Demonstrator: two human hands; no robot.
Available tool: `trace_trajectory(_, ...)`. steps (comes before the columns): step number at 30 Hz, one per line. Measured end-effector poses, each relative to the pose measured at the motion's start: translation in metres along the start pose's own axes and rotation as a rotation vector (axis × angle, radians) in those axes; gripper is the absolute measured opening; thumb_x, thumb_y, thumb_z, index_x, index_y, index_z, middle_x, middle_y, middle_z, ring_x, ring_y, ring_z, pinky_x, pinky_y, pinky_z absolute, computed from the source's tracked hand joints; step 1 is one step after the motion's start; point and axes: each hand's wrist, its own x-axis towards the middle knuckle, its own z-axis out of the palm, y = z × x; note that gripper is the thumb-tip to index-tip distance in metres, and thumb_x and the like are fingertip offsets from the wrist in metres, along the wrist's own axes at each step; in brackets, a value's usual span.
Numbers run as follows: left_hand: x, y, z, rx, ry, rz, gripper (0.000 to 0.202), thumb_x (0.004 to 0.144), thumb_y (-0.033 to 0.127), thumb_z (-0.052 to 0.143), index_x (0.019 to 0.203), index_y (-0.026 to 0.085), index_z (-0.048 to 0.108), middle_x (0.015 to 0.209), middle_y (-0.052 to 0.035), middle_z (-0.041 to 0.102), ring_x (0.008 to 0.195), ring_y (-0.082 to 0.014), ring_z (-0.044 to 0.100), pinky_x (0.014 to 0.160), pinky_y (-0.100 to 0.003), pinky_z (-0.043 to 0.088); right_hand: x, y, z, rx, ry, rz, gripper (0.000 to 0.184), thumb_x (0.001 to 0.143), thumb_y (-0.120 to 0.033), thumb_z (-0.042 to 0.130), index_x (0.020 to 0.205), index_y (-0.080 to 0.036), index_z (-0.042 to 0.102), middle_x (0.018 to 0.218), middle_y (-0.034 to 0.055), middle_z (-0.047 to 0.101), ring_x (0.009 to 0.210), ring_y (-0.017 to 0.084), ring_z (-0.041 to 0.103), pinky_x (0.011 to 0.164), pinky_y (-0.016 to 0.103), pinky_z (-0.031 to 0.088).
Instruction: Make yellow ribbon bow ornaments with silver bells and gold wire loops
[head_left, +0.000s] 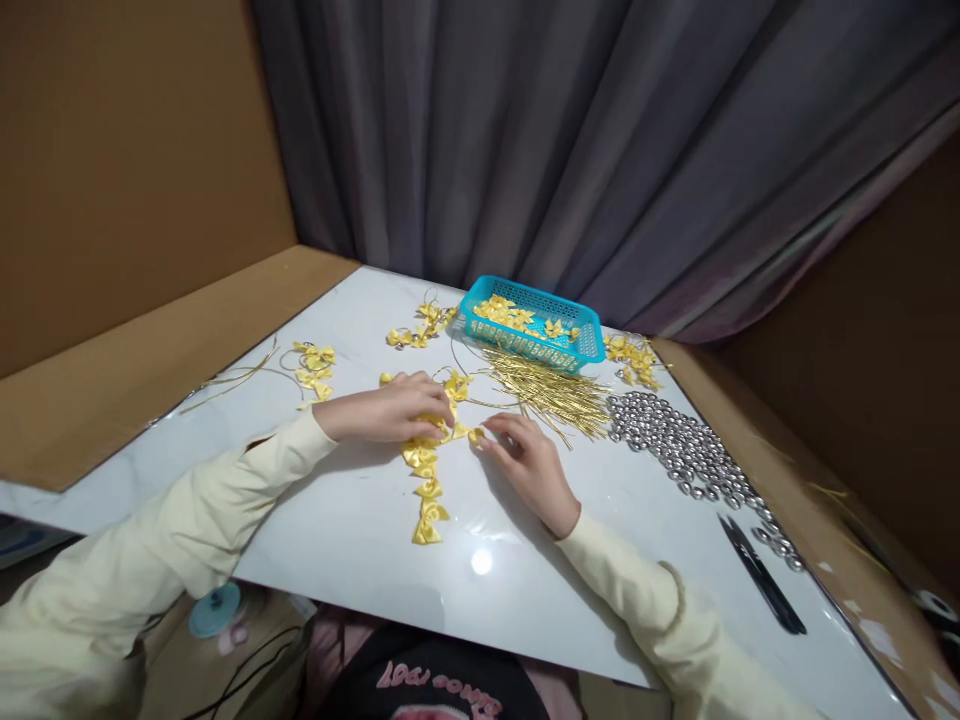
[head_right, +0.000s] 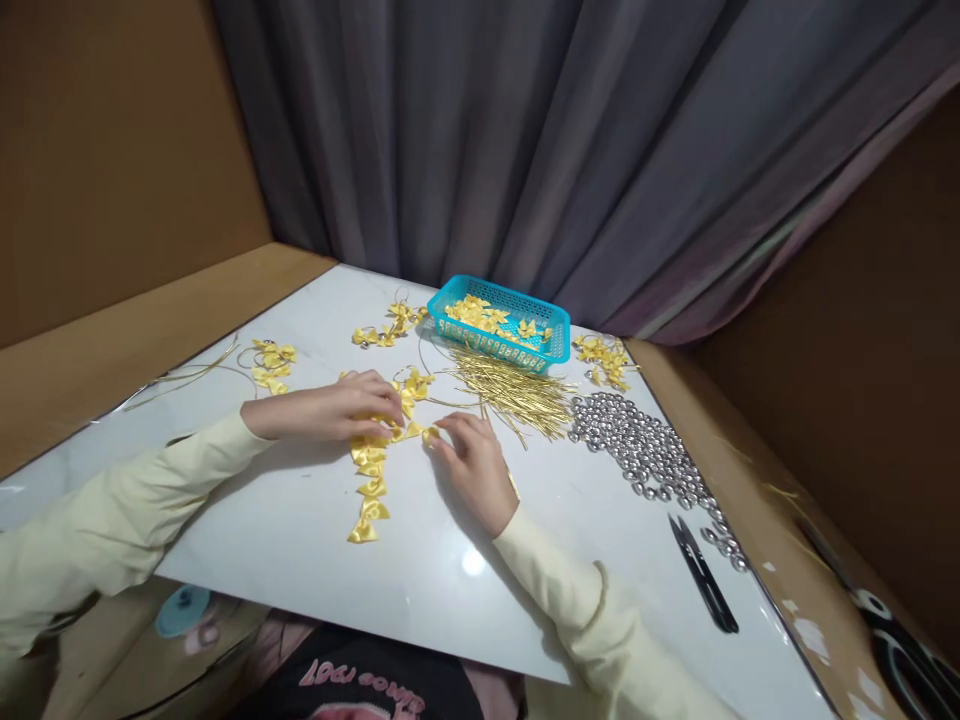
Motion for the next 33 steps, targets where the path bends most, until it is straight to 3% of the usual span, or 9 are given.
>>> trace_trajectory(2,0.0,0.004,0.004,0.0,-0.038,0.052,0.015,0.085,0.03,0.056,0.098,0.028,0.064,0.109,-0.0009,0.059,0.109,-0.0217,0.043,0.095,-0.035,0.025,-0.004,-0.009,0.001,-0.083,-0.018,-0.072,0.014,0.079,-0.034,0.061,0.084,-0.021,0.065,0.096,0.0086,0.059,0.096,0.025,0.05,0.087,0.042,0.036)
trace_trajectory(5,0.0,0.005,0.009,0.0,-0.076,0.098,0.013,0.079,0.026,0.063,0.092,0.027,0.064,0.109,-0.0008,0.057,0.109,-0.0223,0.042,0.096,-0.036,0.024,-0.012,-0.024,0.006,-0.154,-0.098,-0.146,0.014,0.079,-0.036,0.063,0.079,-0.022,0.063,0.088,0.0065,0.058,0.091,0.025,0.048,0.083,0.041,0.036)
trace_trajectory(9,0.0,0.002,0.01,0.004,-0.099,0.11,0.012,0.075,0.024,0.066,0.087,0.025,0.063,0.108,-0.0008,0.058,0.109,-0.0226,0.041,0.096,-0.035,0.024,-0.016,-0.032,0.013,-0.259,-0.218,-0.2,0.029,0.073,-0.044,0.068,0.092,-0.023,0.059,0.093,0.004,0.059,0.091,0.023,0.048,0.079,0.037,0.038)
trace_trajectory(14,-0.005,-0.004,0.0,0.021,-0.074,-0.023,0.036,0.071,0.024,0.066,0.105,0.022,0.054,0.105,-0.0043,0.057,0.103,-0.0248,0.043,0.087,-0.035,0.031,-0.01,-0.022,0.011,-0.345,-0.147,-0.16,0.029,0.077,-0.041,0.064,0.094,-0.02,0.053,0.096,0.0068,0.058,0.091,0.023,0.049,0.079,0.037,0.037)
trace_trajectory(18,-0.007,-0.01,-0.009,0.03,-0.013,-0.084,0.042,0.079,0.032,0.058,0.118,0.021,0.045,0.109,-0.0056,0.057,0.103,-0.0228,0.045,0.088,-0.032,0.031,-0.005,-0.016,0.007,-0.351,-0.094,-0.142,0.023,0.079,-0.037,0.062,0.091,-0.02,0.052,0.096,0.0076,0.057,0.09,0.024,0.049,0.079,0.038,0.038)
trace_trajectory(23,-0.003,-0.013,-0.01,0.094,0.055,-0.099,0.019,0.087,0.028,0.044,0.102,0.021,0.055,0.106,-0.0048,0.06,0.106,-0.0235,0.043,0.092,-0.038,0.026,-0.005,-0.013,0.009,-0.349,-0.076,-0.154,0.02,0.078,-0.031,0.061,0.093,-0.021,0.052,0.097,0.0071,0.058,0.091,0.024,0.05,0.081,0.039,0.038)
trace_trajectory(29,-0.003,-0.025,-0.012,0.161,0.232,-0.182,0.023,0.089,0.027,0.038,0.102,0.018,0.053,0.109,-0.0091,0.056,0.109,-0.0257,0.041,0.094,-0.043,0.025,-0.005,-0.007,0.008,-0.345,-0.003,-0.165,0.026,0.082,-0.024,0.053,0.106,-0.02,0.046,0.104,0.0097,0.055,0.098,0.024,0.049,0.085,0.039,0.039)
trace_trajectory(33,-0.004,-0.036,-0.016,0.155,0.306,-0.242,0.024,0.089,0.029,0.036,0.102,0.018,0.053,0.112,-0.0088,0.056,0.111,-0.0256,0.042,0.094,-0.042,0.029,0.016,-0.002,0.003,-0.39,-0.008,-0.227,0.02,0.085,-0.02,0.046,0.104,-0.02,0.05,0.113,0.0108,0.055,0.105,0.025,0.047,0.088,0.04,0.035)
